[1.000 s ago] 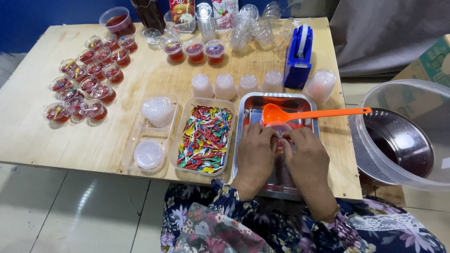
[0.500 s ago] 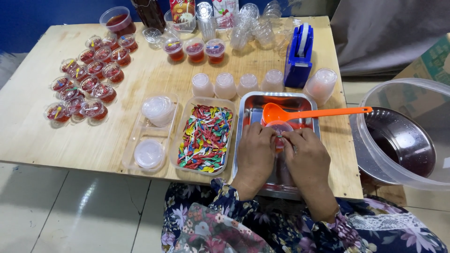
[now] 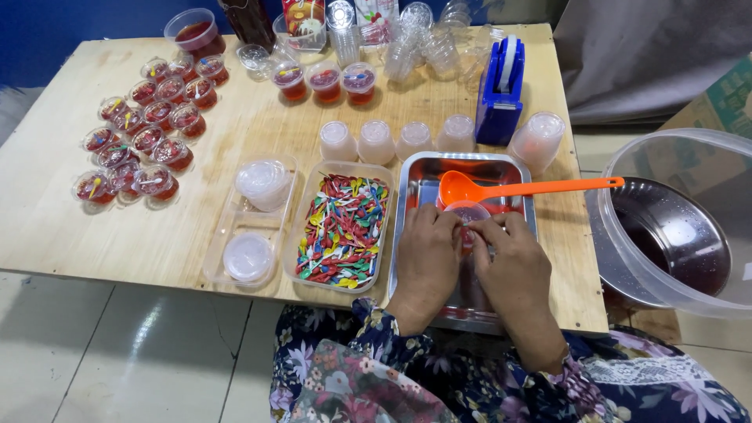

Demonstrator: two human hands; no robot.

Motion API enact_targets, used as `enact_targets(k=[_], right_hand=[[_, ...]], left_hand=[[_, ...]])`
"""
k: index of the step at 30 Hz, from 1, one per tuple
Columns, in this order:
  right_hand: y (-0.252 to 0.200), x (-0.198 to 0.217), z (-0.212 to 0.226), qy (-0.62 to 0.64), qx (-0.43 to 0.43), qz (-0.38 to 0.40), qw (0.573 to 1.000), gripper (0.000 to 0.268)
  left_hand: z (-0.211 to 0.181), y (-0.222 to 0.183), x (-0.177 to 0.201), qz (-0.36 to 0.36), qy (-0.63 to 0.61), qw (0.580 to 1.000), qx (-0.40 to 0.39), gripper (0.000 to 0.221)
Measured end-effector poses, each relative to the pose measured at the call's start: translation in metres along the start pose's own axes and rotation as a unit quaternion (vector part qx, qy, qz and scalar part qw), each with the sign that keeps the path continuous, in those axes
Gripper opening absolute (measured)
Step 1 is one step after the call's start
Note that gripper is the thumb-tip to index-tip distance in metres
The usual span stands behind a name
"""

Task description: The person fills small cups with a dark liquid using a ladle, places small colorful items into one cup by hand, and then seals a cup using a tape dispenser.

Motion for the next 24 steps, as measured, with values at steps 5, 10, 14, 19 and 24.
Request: enact_targets(k=[5, 10, 14, 19, 24], right_hand=[[-0.001, -0.001, -0.003, 0.005, -0.002, -0.001, 1.000, 0.010], [-0.002, -0.003, -0.006, 0.008, -0.003, -0.009, 1.000, 0.009], [-0.003, -0.003, -0.008, 0.015, -0.004, -0.016, 1.000, 0.010], [-0.002, 0.000, -0.008, 0.029, -0.015, -0.015, 0.999, 0.007], [-0.003, 0.002, -0.007, 0.040, -0.020, -0.009, 0.999, 0.008]], left_hand=[[0.001, -0.001, -0.001, -0.013, -0.001, 1.000, -0.009, 0.008], [0.000, -0.001, 0.005, -0.017, -0.014, 1.000, -0.010, 0.006], [-0.006, -0.003, 0.017, -0.029, -0.041, 0.998, -0.026, 0.008], [-0.006, -0.009, 0.024, -0.044, -0.058, 0.997, -0.036, 0.009], [-0.003, -0.016, 0.021, -0.042, -0.084, 0.994, -0.049, 0.010]])
Point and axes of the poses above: each hand's wrist, its own y-axis towards the middle knuckle, its own x-axis out of the back of the hand, z = x × y, the point moved 9 cm from there along y, towards the middle knuckle, and after that the axes turned 5 degrees about y, right-handed, at the moved point
